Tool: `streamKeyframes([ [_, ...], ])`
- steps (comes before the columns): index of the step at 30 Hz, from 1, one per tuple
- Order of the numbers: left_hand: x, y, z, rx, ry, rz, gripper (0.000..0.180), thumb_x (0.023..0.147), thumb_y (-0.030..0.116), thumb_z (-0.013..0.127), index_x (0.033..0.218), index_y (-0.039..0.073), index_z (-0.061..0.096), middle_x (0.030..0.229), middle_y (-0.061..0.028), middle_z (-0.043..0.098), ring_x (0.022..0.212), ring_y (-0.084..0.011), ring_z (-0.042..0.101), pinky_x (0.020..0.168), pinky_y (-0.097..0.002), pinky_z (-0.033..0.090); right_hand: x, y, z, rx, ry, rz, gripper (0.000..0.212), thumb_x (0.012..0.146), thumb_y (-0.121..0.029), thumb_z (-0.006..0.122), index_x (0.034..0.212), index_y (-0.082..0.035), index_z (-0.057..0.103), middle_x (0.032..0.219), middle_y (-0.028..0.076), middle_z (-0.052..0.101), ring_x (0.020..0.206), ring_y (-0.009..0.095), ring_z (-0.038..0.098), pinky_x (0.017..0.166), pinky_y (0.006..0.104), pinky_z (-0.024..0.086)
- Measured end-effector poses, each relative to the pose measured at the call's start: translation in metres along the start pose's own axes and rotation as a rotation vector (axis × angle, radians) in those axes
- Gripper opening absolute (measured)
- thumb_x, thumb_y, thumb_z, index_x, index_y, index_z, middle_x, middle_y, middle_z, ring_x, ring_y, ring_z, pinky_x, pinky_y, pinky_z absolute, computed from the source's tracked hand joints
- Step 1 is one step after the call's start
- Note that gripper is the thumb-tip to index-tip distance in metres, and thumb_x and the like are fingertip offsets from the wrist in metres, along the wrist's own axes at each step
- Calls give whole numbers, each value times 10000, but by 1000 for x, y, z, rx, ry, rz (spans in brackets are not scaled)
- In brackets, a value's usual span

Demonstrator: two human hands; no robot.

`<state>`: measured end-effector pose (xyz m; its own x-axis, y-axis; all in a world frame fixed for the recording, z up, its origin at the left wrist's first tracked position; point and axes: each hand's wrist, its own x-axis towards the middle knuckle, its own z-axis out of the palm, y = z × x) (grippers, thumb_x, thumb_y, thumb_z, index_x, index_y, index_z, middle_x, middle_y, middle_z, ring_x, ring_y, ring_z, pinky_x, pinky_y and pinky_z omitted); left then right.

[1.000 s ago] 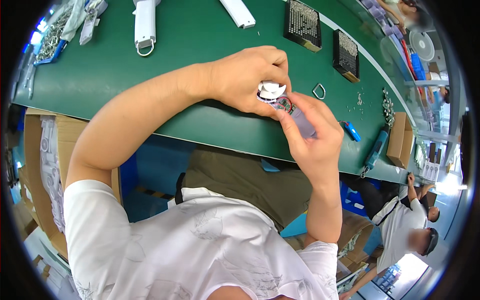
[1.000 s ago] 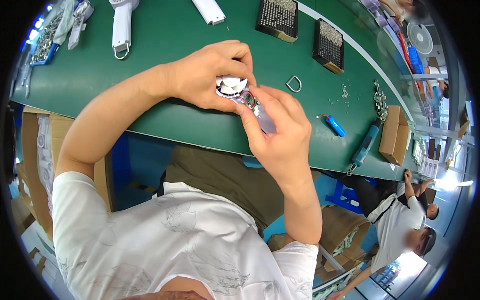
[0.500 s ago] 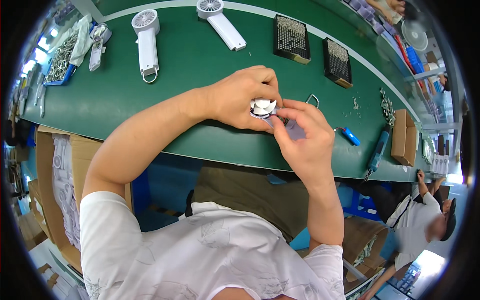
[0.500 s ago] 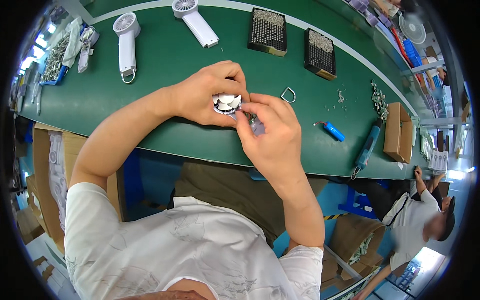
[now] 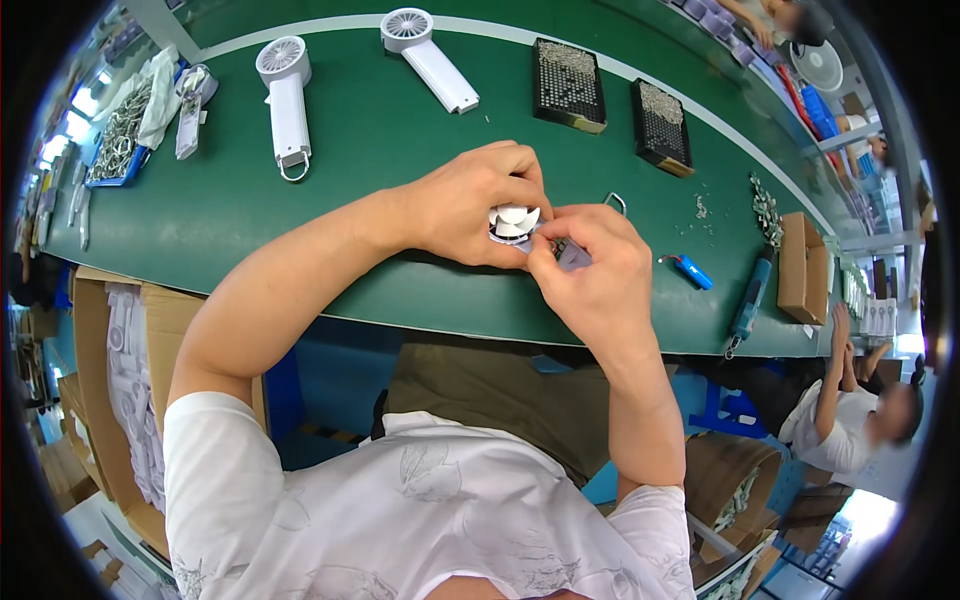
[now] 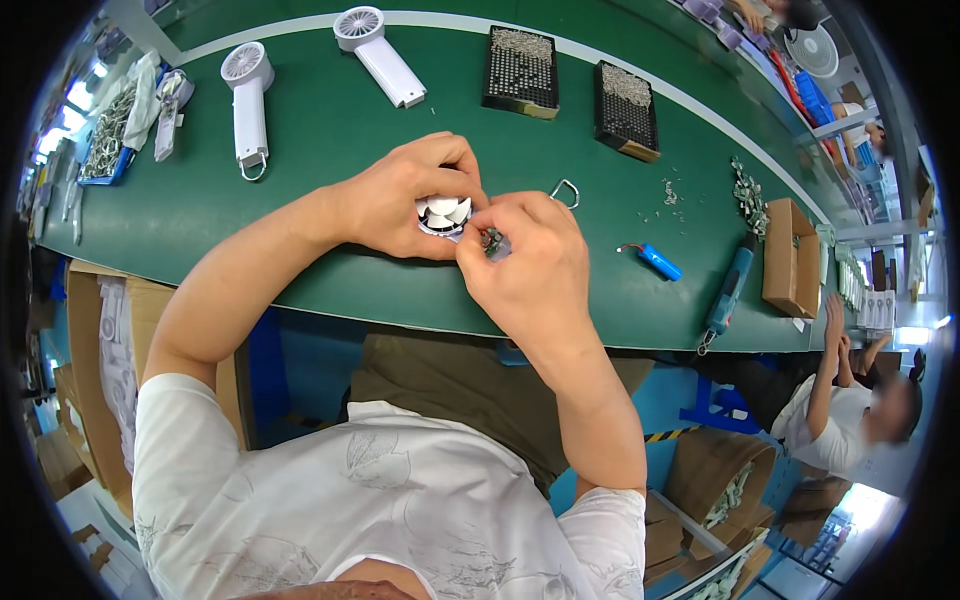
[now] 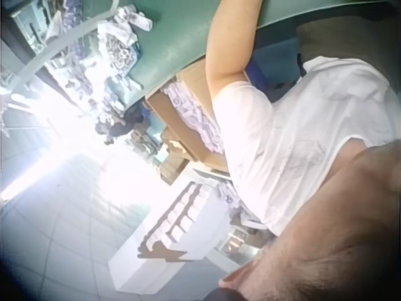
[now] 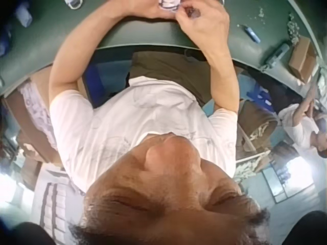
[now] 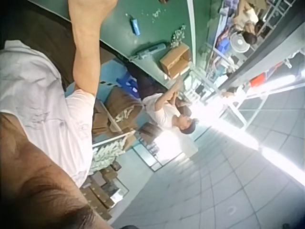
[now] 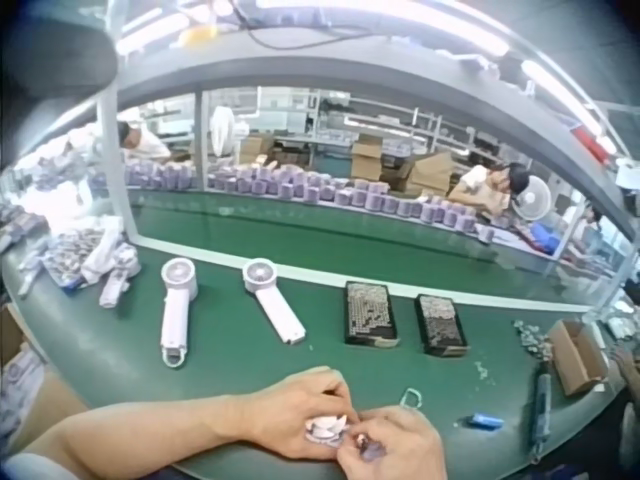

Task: Assembling the components of a small portable handheld fan on a factory assembly line.

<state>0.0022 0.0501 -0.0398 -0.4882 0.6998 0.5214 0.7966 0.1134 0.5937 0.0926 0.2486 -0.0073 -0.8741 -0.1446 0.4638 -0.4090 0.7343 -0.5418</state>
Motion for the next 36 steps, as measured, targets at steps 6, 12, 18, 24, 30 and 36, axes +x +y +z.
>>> streamKeyframes([
  [6, -1, 3, -3, -16, -25, -15, 378, 699, 164, 902, 1042, 74, 772, 1026, -89, 645, 979, -289, 614, 816, -400, 522, -6, 2, -2, 28, -19, -25, 150, 788, -94, 843, 933, -64, 817, 995, 102, 733, 910, 303, 706, 787, 417, 580],
  [12, 1, 2, -3, -6, -23, -8, 417, 697, 234, 941, 1044, 73, 776, 1028, -89, 643, 976, -289, 618, 810, -400, 527, -14, 3, -2, 98, 62, -25, 171, 805, -97, 854, 970, -60, 824, 1021, 120, 728, 933, 291, 715, 768, 381, 590],
  [18, 0, 3, -4, -33, -37, -31, 449, 699, 277, 964, 1056, 77, 780, 1022, -76, 638, 967, -284, 614, 811, -396, 528, -12, 5, -20, 150, -7, -112, 404, 809, -67, 857, 1200, -21, 766, 1100, 152, 742, 962, 298, 731, 828, 383, 593],
  [24, 3, 6, -8, -40, -65, -28, 449, 700, 267, 969, 1063, 80, 780, 1030, -69, 636, 973, -275, 607, 817, -392, 525, -28, 9, -47, 30, -114, -120, 535, 778, -112, 885, 1258, 47, 711, 1168, 181, 713, 1019, 355, 694, 877, 434, 574],
  [30, 2, 4, -11, -60, -95, -46, 451, 696, 257, 971, 1064, 77, 781, 1036, -70, 638, 992, -273, 607, 809, -392, 529, -33, 11, -28, 47, -98, -119, 513, 790, -144, 894, 1231, 52, 717, 1089, 162, 697, 961, 349, 682, 826, 440, 566],
  [36, 3, 6, -14, -66, -115, -39, 458, 707, 231, 976, 1087, 68, 778, 1055, -72, 635, 987, -252, 608, 803, -372, 520, -29, 9, -24, 17, -114, -98, 491, 806, -153, 885, 1221, 55, 725, 1023, 160, 695, 935, 328, 685, 792, 425, 566],
])
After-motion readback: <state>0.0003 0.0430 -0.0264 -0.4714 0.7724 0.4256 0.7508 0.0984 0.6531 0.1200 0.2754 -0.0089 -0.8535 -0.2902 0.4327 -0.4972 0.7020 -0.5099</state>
